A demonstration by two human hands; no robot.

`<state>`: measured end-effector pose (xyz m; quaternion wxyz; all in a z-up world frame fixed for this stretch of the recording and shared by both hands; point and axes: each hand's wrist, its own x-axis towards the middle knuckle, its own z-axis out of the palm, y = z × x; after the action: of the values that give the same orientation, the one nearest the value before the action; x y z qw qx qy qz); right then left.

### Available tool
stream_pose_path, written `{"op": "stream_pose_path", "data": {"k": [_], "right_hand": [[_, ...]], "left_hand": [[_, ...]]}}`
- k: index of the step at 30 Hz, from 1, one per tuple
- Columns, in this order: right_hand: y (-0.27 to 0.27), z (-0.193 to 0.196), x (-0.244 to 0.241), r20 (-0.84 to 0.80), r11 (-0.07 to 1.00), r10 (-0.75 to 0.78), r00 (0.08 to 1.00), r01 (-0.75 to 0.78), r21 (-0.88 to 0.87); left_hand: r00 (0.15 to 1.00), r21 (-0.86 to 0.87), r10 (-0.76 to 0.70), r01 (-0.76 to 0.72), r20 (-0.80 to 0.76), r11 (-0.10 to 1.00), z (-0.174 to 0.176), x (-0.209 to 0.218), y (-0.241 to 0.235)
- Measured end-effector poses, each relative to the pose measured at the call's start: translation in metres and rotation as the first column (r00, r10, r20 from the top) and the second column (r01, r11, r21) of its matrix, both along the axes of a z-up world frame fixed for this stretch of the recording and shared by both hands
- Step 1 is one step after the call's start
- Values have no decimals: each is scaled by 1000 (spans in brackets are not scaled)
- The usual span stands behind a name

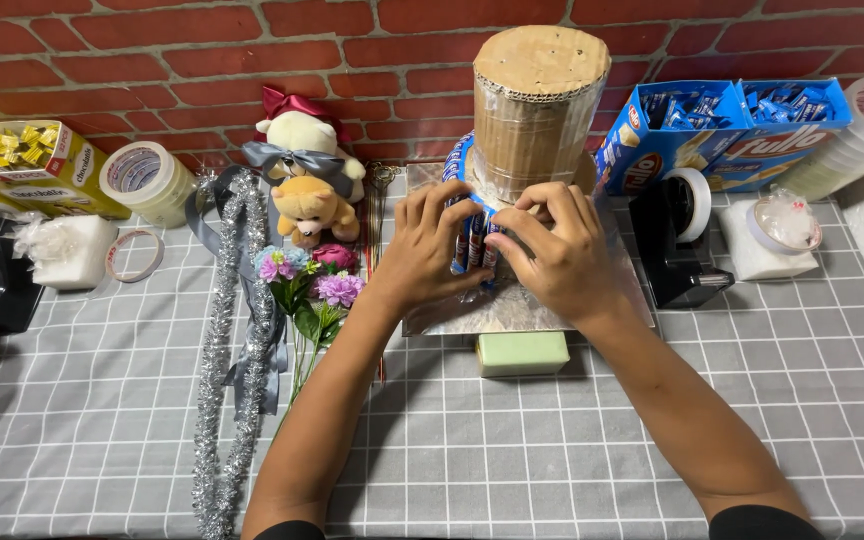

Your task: Assembling a snack cake by taping individual chocolate wafer bars around a cylindrical cardboard base.

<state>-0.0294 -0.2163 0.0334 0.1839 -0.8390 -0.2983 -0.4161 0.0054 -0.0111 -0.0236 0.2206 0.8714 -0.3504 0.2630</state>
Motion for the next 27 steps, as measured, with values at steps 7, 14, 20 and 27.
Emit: {"op": "stream_pose_path", "data": {"k": [7,14,20,27], "right_hand": [[1,4,-3,88,998,-55,995,56,-14],[-4,8,-3,-29,999,-17,999,17,28],[-6,21,-11,-123,999,26,992,-24,24],[-66,37,-16,-323,986,74,943,-20,165]], "left_hand": [[999,16,-3,2,33,1000,2,0,1],[999,20,-11,10,31,1000,0,-1,2],[999,37,-5,4,36,999,2,0,2],[1000,97,10,-8,-25,995,6,-2,4]]}}
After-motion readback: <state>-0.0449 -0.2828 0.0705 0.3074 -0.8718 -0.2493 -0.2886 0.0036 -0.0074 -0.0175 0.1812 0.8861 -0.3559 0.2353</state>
